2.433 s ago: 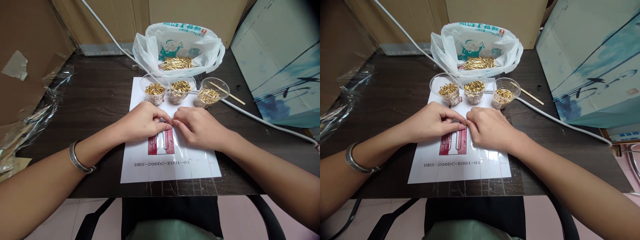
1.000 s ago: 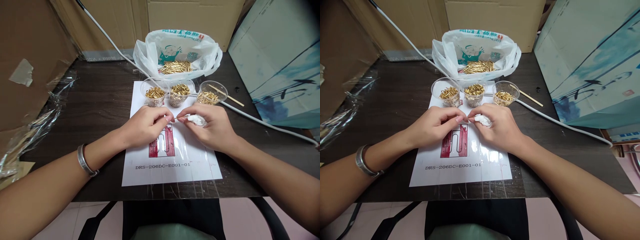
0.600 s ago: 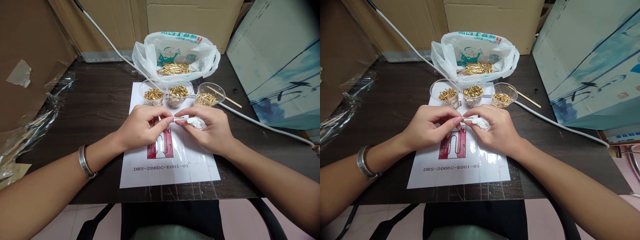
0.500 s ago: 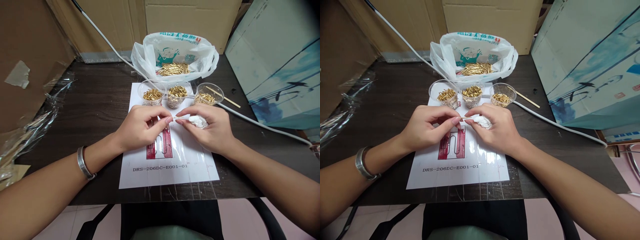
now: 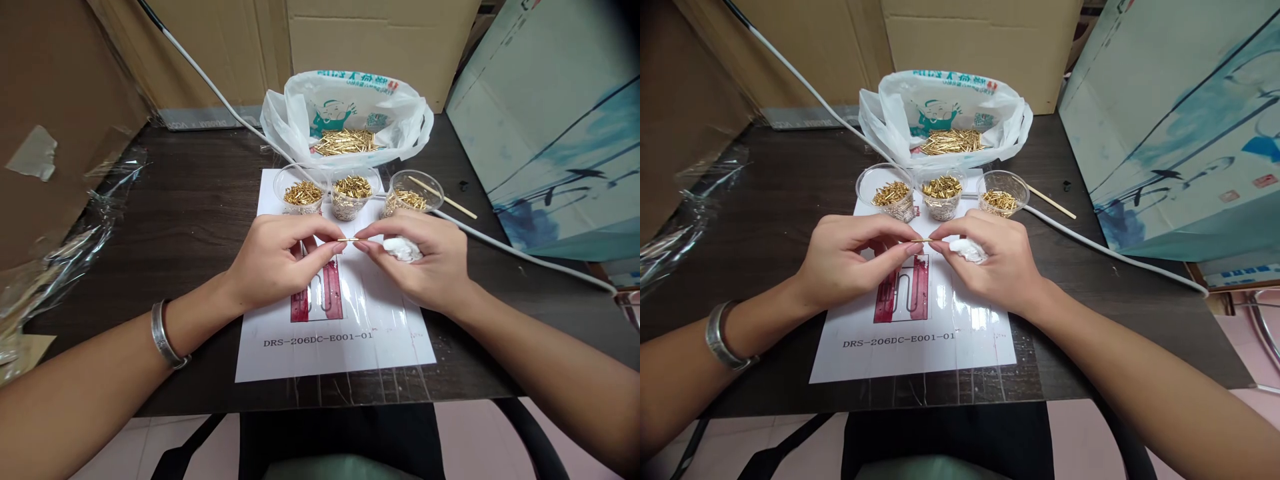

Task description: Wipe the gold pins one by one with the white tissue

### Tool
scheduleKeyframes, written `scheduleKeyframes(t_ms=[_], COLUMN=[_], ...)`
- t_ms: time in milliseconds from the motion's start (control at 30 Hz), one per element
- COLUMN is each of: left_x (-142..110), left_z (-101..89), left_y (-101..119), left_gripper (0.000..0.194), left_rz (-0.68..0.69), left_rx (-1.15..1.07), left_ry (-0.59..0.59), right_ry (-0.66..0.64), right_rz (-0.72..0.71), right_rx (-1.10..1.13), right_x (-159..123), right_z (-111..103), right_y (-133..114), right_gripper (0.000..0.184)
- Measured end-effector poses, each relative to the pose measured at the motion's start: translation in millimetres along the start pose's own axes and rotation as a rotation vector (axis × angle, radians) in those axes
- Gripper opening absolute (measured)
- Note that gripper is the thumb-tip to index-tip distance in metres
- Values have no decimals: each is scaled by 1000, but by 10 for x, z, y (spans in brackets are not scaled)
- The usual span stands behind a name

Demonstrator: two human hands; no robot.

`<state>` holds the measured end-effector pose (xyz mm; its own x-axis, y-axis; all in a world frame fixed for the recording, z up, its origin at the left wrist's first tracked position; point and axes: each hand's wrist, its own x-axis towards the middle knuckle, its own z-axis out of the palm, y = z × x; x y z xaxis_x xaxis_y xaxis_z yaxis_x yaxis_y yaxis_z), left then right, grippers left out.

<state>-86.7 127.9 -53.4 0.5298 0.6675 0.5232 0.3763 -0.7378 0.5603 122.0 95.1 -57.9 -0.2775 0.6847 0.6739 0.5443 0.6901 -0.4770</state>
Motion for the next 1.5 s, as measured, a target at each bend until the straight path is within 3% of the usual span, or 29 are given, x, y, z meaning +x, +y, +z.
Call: scheduleKeyframes(t_ms=[800,1200,1500], left_x=[-9,3,11], left_z=[13,-3,-18], left_y=[-6,-3,10], left_gripper=[5,14,20], left_rz=[27,-31,-19], left_rx=[-7,25,-19], left_ry=[43,-49,-92], right_ry=[-29,-24,-93], right_rz=[21,-10,-18], right_rx=[-43,-27,-42], right_x=[8,10,4], right_z=[-10,-17,-18], right_y=[23,3,14], right_gripper=[8,8,8])
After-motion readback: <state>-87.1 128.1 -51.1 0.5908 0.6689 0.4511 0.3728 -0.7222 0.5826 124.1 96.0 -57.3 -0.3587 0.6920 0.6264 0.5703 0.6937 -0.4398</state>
